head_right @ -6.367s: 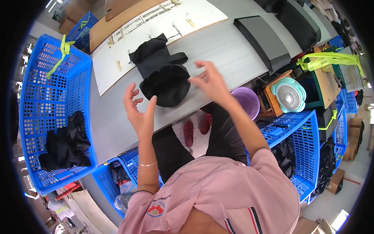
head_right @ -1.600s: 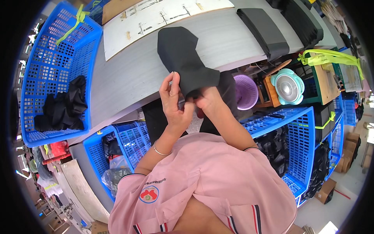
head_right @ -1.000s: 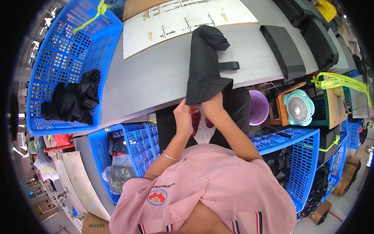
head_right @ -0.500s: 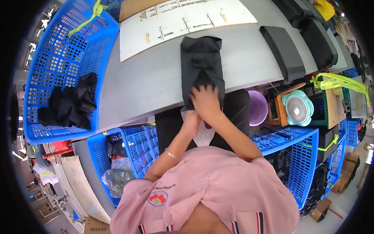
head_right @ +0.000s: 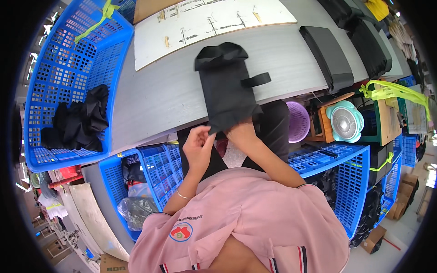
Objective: Inspecting, flipping, and organizing black fabric components at a factory workbench.
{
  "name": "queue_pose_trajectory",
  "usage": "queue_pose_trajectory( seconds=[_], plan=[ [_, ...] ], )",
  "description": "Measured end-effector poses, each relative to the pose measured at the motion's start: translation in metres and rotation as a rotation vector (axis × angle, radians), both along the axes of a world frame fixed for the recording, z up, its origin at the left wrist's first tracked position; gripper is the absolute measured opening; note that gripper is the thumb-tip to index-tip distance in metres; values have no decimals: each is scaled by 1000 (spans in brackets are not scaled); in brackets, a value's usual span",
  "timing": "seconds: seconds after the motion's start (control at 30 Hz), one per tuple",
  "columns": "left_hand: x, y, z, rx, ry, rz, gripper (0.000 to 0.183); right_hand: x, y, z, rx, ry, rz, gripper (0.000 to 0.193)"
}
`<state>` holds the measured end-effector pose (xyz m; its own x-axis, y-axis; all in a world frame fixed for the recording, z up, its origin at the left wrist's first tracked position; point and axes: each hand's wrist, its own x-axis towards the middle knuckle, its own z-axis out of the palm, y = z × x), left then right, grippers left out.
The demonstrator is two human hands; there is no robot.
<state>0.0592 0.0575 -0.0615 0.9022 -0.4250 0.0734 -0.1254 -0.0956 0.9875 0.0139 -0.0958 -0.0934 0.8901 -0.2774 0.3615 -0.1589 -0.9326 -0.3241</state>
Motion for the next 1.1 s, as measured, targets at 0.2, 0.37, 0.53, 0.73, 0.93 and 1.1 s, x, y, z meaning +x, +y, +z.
queue_pose_trajectory(
  seconds=[0.2, 0.37, 0.53, 0.73, 0.93, 1.1],
  plan=[
    [14, 10, 1, -220, 359, -40, 38, -27, 4, 8, 140, 363, 51, 23],
    [35, -10, -5, -468, 790, -126, 50, -60, 37, 48, 332, 284, 325, 9],
    [25, -6, -3, -365, 637, -255, 44, -86, 0, 92, 554, -366, -270, 10],
    [19, 10, -18, -93, 632, -410, 38, -82, -44, 95, 1567, 23, -235, 27],
    [8, 5, -37, -439, 932, -449, 43, -96, -17, 73, 2003, -66, 83, 20],
    [-12, -18, -15, -203, 653, -502, 35, -131, -34, 44, 1036, -199, -339, 27]
  ],
)
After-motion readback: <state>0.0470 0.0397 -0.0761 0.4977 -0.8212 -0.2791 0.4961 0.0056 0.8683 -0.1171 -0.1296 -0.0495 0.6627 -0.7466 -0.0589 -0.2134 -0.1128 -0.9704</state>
